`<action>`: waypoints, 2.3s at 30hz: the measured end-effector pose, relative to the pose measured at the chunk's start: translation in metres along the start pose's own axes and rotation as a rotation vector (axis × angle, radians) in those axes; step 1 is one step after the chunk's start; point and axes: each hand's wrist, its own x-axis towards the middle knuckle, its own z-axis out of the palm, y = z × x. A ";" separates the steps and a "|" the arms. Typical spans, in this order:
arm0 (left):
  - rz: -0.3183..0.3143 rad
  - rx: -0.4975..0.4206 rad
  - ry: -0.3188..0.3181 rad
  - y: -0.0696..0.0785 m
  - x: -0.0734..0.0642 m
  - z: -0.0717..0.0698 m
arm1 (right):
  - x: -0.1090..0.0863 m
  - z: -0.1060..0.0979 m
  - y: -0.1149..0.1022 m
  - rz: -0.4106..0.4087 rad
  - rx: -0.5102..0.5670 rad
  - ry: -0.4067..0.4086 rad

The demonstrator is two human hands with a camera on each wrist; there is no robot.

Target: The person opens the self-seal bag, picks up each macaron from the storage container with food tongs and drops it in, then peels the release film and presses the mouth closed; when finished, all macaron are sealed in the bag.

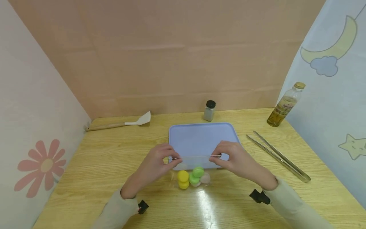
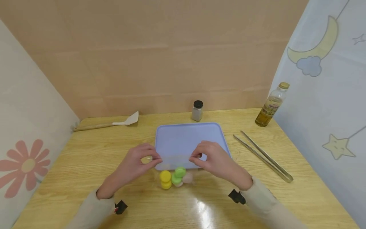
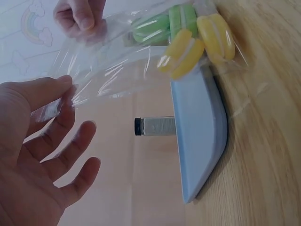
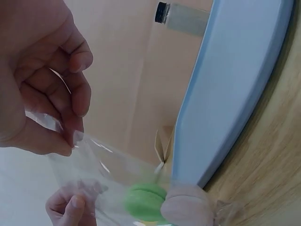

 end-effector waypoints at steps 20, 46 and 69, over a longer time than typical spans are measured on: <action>-0.061 -0.204 0.068 -0.003 -0.021 -0.015 | -0.015 -0.016 0.000 0.091 0.079 -0.027; 0.067 -0.676 -0.026 -0.054 -0.079 -0.103 | 0.074 0.062 -0.027 0.028 0.209 -0.148; -0.775 -0.026 0.130 -0.132 -0.056 -0.078 | 0.142 0.133 0.037 0.422 -0.194 -0.259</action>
